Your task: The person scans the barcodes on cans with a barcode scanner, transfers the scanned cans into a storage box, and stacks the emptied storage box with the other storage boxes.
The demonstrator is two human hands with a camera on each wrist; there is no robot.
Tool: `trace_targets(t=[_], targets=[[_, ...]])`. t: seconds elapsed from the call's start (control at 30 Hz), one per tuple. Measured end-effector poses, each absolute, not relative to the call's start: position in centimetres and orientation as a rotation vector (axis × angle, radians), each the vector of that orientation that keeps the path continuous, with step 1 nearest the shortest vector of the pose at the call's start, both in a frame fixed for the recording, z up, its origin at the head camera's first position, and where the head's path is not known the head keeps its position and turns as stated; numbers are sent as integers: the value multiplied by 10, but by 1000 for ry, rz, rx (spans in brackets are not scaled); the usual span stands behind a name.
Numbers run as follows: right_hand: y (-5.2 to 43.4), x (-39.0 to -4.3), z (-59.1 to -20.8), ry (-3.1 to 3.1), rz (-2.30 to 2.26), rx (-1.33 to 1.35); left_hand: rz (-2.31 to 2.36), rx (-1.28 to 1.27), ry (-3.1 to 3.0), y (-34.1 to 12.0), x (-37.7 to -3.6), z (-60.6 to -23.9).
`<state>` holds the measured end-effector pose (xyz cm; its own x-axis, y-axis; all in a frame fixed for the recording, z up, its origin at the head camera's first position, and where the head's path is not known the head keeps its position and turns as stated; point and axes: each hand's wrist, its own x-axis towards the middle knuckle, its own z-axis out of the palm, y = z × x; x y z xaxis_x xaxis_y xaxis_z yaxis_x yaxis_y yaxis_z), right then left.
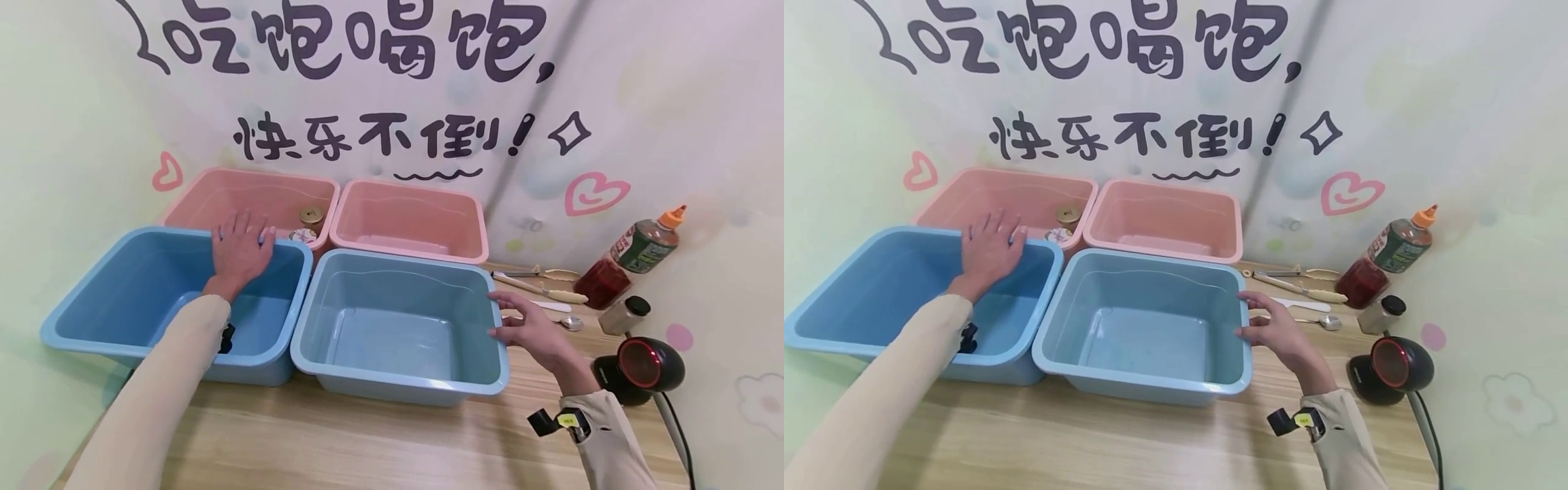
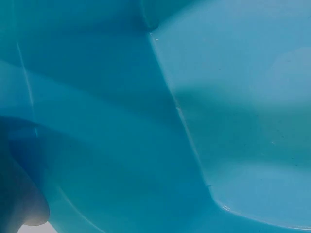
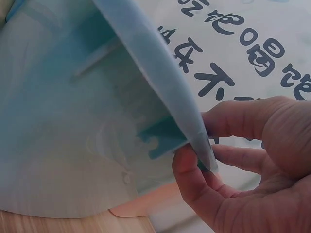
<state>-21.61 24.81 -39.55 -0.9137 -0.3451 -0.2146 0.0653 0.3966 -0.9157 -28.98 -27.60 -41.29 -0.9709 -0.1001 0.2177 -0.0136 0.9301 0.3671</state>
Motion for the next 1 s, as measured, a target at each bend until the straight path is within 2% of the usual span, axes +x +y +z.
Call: trace_targets(t=[0.53,0.77,1.0], targets=[[245,-214,-395,2275,-1524,-254,-665,19,-2775,-281,-285,-394],[247,-214,-392,2254,-1534,-265,-830,-88,-2747,-271,-284,-368],[253,-213,-391,2256,-1542,-260,-1224,-100,-2764,-252,-272,-337]])
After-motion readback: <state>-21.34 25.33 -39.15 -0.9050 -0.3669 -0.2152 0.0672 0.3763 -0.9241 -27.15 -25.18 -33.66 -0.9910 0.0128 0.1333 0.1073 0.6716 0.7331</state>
